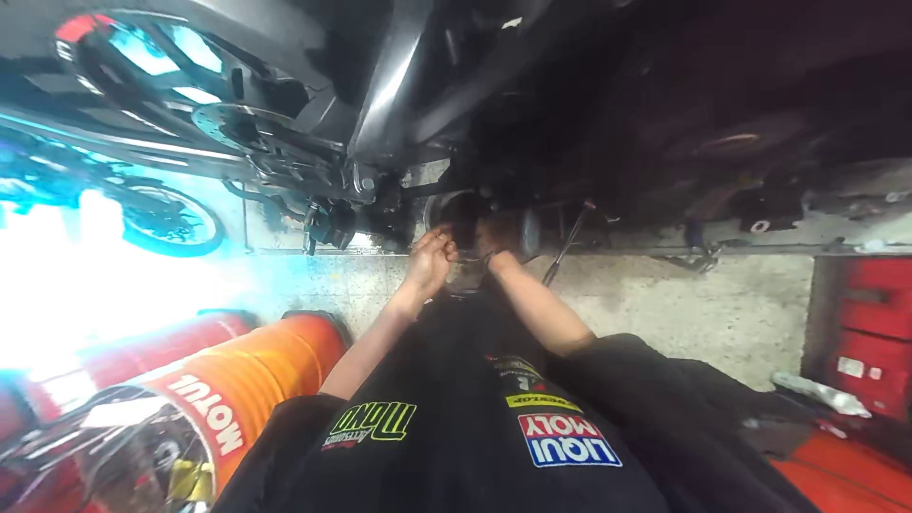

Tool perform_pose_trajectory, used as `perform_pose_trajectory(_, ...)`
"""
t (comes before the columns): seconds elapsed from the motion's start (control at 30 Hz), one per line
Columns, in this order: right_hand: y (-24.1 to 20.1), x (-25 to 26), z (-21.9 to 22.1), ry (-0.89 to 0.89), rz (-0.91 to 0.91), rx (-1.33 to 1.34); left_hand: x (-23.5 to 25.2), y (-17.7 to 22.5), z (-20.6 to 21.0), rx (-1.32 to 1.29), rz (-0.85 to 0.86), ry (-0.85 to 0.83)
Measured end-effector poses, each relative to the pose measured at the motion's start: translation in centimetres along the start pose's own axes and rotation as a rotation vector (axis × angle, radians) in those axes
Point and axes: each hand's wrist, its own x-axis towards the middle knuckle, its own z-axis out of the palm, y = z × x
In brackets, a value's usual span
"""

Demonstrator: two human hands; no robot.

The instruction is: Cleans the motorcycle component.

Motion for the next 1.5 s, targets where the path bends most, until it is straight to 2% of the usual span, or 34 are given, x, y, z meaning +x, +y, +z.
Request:
perform_pose_trajectory(0.07, 3.1, 1.2, 0.3, -0.015, -0.080, -0.080, 0.0, 0.5, -0.5, -0.018, -0.002, -0.007)
perform_pose_trajectory(0.13, 8.6, 4.1, 3.5, 0.125, -0.111, 0.133, -0.2, 0.5, -1.2, -0.022, 0.012, -0.042)
perform_pose_trajectory(0.17, 10.0, 4.1, 4.2, 0.149, -0.107, 0.222, -0.4, 0.3, -1.6, -0.027, 0.014, -0.067)
perform_pose_trajectory(0.23, 7.9, 1.3, 2.3, 0.123, -0.215, 0.307, 0.0, -0.3, -2.3, 0.007, 0.009, -0.093)
perform_pose_trajectory(0.33, 1.6, -3.9, -2.1, 0.213, -0.497, 0.145, -0.3, -1.4, -2.4, 0.083, -0.018, -0.048)
perform_pose_trajectory(0.43, 1.6, -3.5, -1.8, 0.221, -0.416, 0.139, -1.1, -1.5, -1.4, 0.021, -0.053, -0.041)
perform_pose_trajectory(0.5, 1.2, -3.7, -2.0, 0.317, -0.501, 0.065, -0.8, -1.7, -0.8, -0.021, -0.047, -0.022)
perform_pose_trajectory(0.57, 1.1, -4.8, -1.8, 0.316, -0.500, 0.079, -1.5, -2.0, -0.9, -0.024, -0.066, -0.008)
perform_pose_trajectory(0.63, 1.8, -3.9, -1.6, 0.265, -0.410, 0.131, -1.2, -1.8, -1.0, -0.022, -0.059, -0.017)
perform_pose_trajectory(0.73, 1.0, -4.6, -1.2, 0.299, -0.470, 0.038, -1.1, -2.0, -1.2, -0.031, -0.068, 0.010)
perform_pose_trajectory(0.83, 1.6, -4.2, -1.2, 0.312, -0.411, 0.071, -1.2, -1.7, -1.0, -0.036, -0.067, -0.021)
perform_pose_trajectory(0.9, 0.9, -4.3, -1.4, 0.358, -0.461, 0.040, -0.7, -1.6, -0.9, -0.038, -0.062, -0.026)
perform_pose_trajectory(1.0, 1.2, -5.1, -1.2, 0.363, -0.467, 0.145, -1.9, -1.6, -1.0, -0.039, -0.103, -0.038)
perform_pose_trajectory(1.1, 0.3, -4.0, -1.6, 0.402, -0.512, 0.109, -0.4, -1.1, -0.7, -0.054, -0.082, -0.035)
perform_pose_trajectory(1.17, 0.4, -4.9, -1.7, 0.247, -0.419, 0.124, -1.3, -1.4, -1.2, -0.046, -0.096, -0.031)
perform_pose_trajectory(1.23, 2.6, -2.7, -1.9, 0.139, -0.205, 0.215, -1.1, -1.0, -1.2, -0.034, -0.083, -0.011)
perform_pose_trajectory(1.3, 6.5, 1.5, 1.8, 0.349, -0.154, 0.186, -0.6, -0.6, -1.4, -0.019, -0.049, 0.016)
perform_pose_trajectory(1.33, 6.3, 1.7, 1.8, 0.276, -0.123, 0.124, -0.7, -0.4, -1.7, 0.002, -0.048, 0.018)
perform_pose_trajectory(1.4, 2.4, -0.1, 0.1, 0.011, -0.058, -0.051, -1.3, -0.3, -2.3, 0.042, -0.062, -0.003)
perform_pose_trajectory(1.5, -0.3, 2.5, 1.3, 0.052, 0.027, -0.073, -0.8, 0.1, -1.8, 0.126, 0.004, -0.096)
